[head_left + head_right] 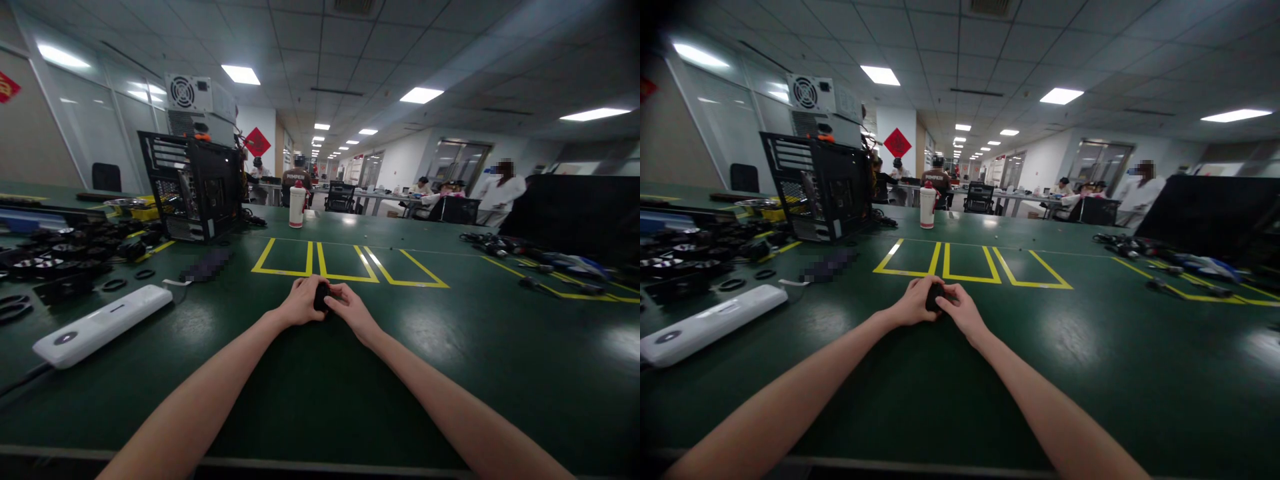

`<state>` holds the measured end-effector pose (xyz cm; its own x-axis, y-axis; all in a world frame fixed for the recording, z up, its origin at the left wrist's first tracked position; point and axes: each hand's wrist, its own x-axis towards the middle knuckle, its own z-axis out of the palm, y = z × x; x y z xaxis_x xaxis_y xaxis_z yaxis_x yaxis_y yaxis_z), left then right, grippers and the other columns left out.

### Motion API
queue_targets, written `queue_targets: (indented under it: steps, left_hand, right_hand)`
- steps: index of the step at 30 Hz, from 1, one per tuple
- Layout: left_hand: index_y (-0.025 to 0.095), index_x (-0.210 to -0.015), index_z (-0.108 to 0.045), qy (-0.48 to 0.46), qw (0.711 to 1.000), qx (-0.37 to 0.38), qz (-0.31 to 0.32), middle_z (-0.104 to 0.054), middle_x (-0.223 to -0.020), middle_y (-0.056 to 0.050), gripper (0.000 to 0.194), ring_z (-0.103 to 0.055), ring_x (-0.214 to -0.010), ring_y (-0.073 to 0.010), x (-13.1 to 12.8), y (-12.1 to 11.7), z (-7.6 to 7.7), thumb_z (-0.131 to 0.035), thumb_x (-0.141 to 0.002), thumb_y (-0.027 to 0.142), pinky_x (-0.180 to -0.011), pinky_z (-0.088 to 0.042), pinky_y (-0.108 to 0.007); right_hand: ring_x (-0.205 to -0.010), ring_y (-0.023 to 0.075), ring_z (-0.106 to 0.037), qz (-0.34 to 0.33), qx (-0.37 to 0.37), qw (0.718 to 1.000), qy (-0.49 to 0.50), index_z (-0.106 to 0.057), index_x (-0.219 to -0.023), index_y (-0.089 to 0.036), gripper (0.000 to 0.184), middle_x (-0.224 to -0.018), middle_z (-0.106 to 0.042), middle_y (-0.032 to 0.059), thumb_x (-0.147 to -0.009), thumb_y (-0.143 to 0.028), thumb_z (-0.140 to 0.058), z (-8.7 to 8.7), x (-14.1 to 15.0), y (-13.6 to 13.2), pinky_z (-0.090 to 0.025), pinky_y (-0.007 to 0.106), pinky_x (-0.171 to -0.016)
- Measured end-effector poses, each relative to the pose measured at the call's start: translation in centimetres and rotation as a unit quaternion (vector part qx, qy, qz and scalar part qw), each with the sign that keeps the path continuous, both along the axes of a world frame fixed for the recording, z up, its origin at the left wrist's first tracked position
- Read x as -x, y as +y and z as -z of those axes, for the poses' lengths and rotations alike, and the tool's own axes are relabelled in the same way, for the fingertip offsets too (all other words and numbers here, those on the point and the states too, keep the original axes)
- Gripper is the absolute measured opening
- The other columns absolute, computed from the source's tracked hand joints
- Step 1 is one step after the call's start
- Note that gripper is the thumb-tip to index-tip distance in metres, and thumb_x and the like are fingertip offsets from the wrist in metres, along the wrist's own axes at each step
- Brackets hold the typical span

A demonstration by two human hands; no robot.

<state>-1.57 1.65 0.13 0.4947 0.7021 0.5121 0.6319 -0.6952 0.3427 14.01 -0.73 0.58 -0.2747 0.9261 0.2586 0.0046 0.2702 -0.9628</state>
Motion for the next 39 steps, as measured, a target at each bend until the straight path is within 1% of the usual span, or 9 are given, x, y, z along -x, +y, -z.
queue_targets:
  steps: [4, 6, 10, 17, 22, 25, 28, 33, 39]
  left_hand:
    - [0.022, -0.109, -0.034, -0.001, 1.000, -0.006, 0.009, -0.047, -0.104, -0.003, 0.059, -0.046, -0.101, -0.0216, 0.1, -0.1, -0.1, -0.063, -0.058, 0.027, -0.094, -0.025, -0.040]
    - [0.022, -0.109, -0.033, -0.001, 1.000, -0.005, 0.011, -0.047, -0.104, -0.003, 0.059, -0.046, -0.101, -0.0217, 0.2, -0.1, -0.1, -0.063, -0.058, 0.027, -0.094, -0.026, -0.040]
    - [0.022, -0.111, -0.032, 0.000, 1.000, 0.004, 0.012, -0.047, -0.104, -0.004, 0.060, -0.045, -0.102, -0.0223, 0.2, -0.1, -0.1, -0.063, -0.058, 0.027, -0.094, -0.026, -0.040]
    - [0.022, -0.108, -0.034, 0.002, 1.000, 0.007, 0.008, -0.047, -0.104, -0.003, 0.059, -0.046, -0.101, -0.0224, 0.0, -0.1, -0.1, -0.063, -0.057, 0.024, -0.094, -0.026, -0.040]
    - [0.022, -0.109, -0.034, 0.002, 1.000, 0.004, 0.008, -0.047, -0.105, -0.004, 0.059, -0.045, -0.103, -0.0226, 0.1, -0.1, -0.1, -0.063, -0.058, 0.025, -0.094, -0.025, -0.041]
    - [0.022, -0.110, -0.033, 0.001, 1.000, -0.002, 0.006, -0.047, -0.105, -0.004, 0.060, -0.046, -0.102, -0.0227, 0.1, 0.1, 0.1, -0.063, -0.057, 0.025, -0.094, -0.026, -0.040]
    - [0.021, -0.110, -0.033, 0.003, 1.000, -0.003, 0.006, -0.048, -0.105, -0.004, 0.061, -0.046, -0.102, -0.0227, 0.1, 0.2, 0.3, -0.063, -0.057, 0.026, -0.094, -0.026, -0.040]
    - [0.022, -0.109, -0.033, 0.003, 1.000, -0.001, 0.006, -0.047, -0.105, -0.003, 0.060, -0.045, -0.102, -0.0220, 0.1, 0.1, 0.1, -0.063, -0.057, 0.026, -0.094, -0.026, -0.040]
    - [0.021, -0.111, -0.032, 0.005, 1.000, 0.007, 0.004, -0.047, -0.105, -0.004, 0.060, -0.045, -0.103, -0.0227, 0.1, 0.1, 0.0, -0.062, -0.059, 0.028, -0.094, -0.026, -0.040]
  right_hand:
    - [-0.094, 0.0170, -0.052, 0.015, 0.018, 1.000, 0.006, -0.053, -0.092, -0.020, 0.027, -0.096, -0.057, 0.0035, -0.070, -0.035, -0.057, 0.3, 0.0, 0.3, -0.040, 0.036, -0.086]
    - [-0.096, 0.0181, -0.052, 0.024, 0.047, 0.999, 0.012, -0.053, -0.094, -0.019, 0.030, -0.099, -0.056, 0.0050, -0.068, -0.033, -0.059, 0.3, 0.0, 0.5, -0.040, 0.037, -0.086]
    - [-0.096, 0.0193, -0.052, 0.007, 0.098, 0.995, 0.011, -0.052, -0.098, -0.017, 0.033, -0.101, -0.055, 0.0073, -0.069, -0.031, -0.059, 0.0, -0.1, 0.5, -0.041, 0.037, -0.085]
    - [-0.096, 0.0167, -0.052, -0.007, 0.025, 1.000, 0.016, -0.051, -0.095, -0.021, 0.034, -0.099, -0.055, 0.0025, -0.064, -0.024, -0.064, 0.2, -0.2, -0.1, -0.039, 0.036, -0.088]
    - [-0.097, 0.0170, -0.050, 0.017, 0.022, 1.000, 0.011, -0.053, -0.092, -0.020, 0.028, -0.098, -0.056, 0.0030, -0.069, -0.035, -0.058, 0.9, -0.2, 0.6, -0.040, 0.036, -0.086]
    - [-0.097, 0.0179, -0.051, 0.025, 0.043, 0.999, 0.017, -0.053, -0.094, -0.019, 0.032, -0.099, -0.056, 0.0041, -0.067, -0.035, -0.060, 1.2, -0.2, 1.3, -0.041, 0.036, -0.085]
    - [-0.097, 0.0187, -0.052, 0.009, 0.066, 0.998, 0.023, -0.053, -0.098, -0.019, 0.035, -0.101, -0.056, 0.0055, -0.068, -0.035, -0.059, 1.3, -0.2, 1.5, -0.041, 0.036, -0.085]
    - [-0.095, 0.0171, -0.054, -0.015, 0.030, 0.999, 0.018, -0.052, -0.097, -0.020, 0.034, -0.105, -0.054, 0.0038, -0.066, -0.030, -0.061, 0.7, -0.3, 0.5, -0.040, 0.036, -0.087]
    - [-0.091, 0.0158, -0.054, 0.008, -0.006, 1.000, 0.008, -0.051, -0.088, -0.021, 0.023, -0.097, -0.054, 0.0016, -0.070, -0.033, -0.056, 0.4, -0.1, -0.1, -0.043, 0.032, -0.081]
